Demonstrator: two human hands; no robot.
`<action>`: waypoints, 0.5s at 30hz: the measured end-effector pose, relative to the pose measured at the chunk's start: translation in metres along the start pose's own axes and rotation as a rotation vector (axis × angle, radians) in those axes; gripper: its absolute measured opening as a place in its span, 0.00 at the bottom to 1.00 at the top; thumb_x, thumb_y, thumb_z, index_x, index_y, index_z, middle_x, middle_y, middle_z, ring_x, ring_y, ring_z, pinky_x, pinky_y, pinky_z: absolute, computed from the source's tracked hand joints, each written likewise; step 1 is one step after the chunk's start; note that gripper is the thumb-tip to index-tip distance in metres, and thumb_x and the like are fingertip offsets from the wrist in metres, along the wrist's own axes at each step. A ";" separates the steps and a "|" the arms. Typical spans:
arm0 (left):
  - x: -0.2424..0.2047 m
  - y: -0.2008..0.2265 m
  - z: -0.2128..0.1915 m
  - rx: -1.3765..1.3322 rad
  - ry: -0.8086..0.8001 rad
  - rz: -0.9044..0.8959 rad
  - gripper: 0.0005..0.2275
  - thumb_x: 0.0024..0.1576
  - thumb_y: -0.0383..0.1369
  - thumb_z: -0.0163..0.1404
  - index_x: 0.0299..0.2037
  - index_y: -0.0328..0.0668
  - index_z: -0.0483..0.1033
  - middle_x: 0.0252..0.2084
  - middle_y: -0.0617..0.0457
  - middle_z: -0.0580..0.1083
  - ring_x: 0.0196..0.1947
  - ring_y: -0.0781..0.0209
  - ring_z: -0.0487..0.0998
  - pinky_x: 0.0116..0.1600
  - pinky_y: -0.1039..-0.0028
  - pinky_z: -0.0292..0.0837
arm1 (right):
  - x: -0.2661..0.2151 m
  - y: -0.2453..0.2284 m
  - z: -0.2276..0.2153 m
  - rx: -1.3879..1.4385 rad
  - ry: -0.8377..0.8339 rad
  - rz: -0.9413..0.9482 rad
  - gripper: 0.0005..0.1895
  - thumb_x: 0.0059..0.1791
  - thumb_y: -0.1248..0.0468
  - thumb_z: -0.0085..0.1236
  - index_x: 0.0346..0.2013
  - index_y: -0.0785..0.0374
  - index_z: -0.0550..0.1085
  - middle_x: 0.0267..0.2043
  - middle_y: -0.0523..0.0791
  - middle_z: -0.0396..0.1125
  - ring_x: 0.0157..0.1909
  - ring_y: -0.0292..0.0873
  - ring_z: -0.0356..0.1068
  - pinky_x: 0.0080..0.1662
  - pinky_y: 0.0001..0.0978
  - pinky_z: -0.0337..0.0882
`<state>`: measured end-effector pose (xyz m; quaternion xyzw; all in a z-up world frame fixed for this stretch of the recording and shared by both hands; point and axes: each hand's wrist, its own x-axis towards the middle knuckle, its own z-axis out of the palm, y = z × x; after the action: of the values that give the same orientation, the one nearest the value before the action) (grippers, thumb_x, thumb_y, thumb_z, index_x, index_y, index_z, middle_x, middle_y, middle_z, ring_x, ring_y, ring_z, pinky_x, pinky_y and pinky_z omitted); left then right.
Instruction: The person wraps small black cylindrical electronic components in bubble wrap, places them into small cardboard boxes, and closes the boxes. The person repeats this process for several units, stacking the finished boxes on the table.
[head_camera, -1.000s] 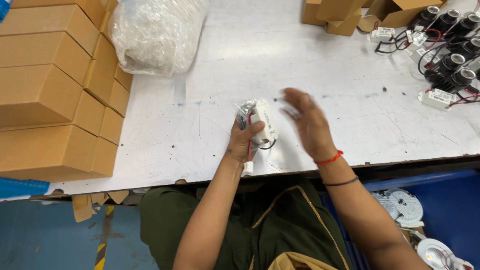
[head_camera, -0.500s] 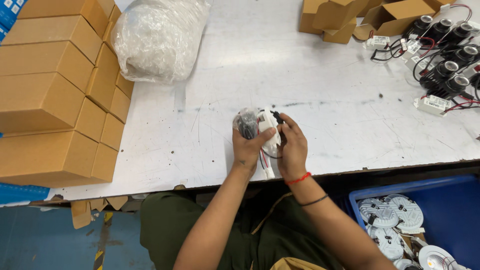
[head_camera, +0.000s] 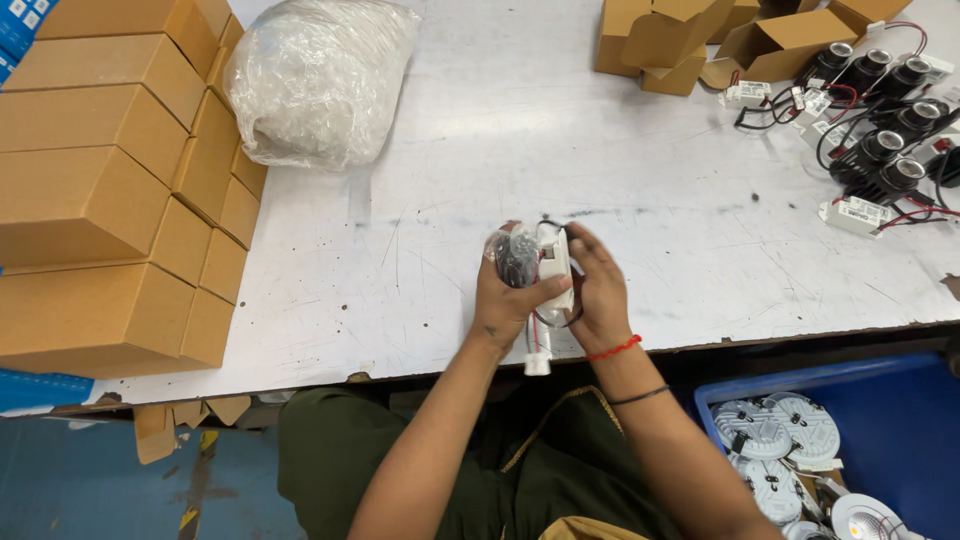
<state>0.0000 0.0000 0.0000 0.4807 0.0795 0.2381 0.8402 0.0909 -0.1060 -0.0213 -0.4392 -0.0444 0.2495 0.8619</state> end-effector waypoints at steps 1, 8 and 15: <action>-0.001 -0.001 0.001 0.020 0.048 0.017 0.32 0.44 0.24 0.65 0.59 0.37 0.64 0.45 0.51 0.76 0.45 0.61 0.79 0.51 0.69 0.78 | 0.000 0.003 0.003 0.047 -0.016 -0.076 0.19 0.57 0.65 0.45 0.62 0.69 0.67 0.47 0.46 0.71 0.47 0.41 0.71 0.49 0.33 0.73; -0.004 -0.005 0.003 -0.174 0.074 -0.050 0.22 0.47 0.26 0.64 0.52 0.36 0.72 0.44 0.50 0.77 0.43 0.60 0.80 0.49 0.69 0.78 | 0.010 0.018 0.004 0.008 0.070 -0.134 0.15 0.58 0.64 0.43 0.54 0.70 0.71 0.41 0.45 0.71 0.44 0.39 0.70 0.48 0.30 0.73; -0.005 -0.006 0.005 -0.114 0.147 0.057 0.22 0.48 0.28 0.65 0.51 0.34 0.72 0.43 0.48 0.77 0.43 0.59 0.80 0.50 0.69 0.78 | -0.005 0.033 0.004 -0.057 -0.005 -0.103 0.18 0.57 0.63 0.49 0.57 0.72 0.71 0.50 0.50 0.71 0.49 0.42 0.70 0.51 0.33 0.71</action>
<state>-0.0006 -0.0092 -0.0029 0.4156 0.1137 0.3006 0.8509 0.0729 -0.0894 -0.0437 -0.4602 -0.0764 0.2047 0.8605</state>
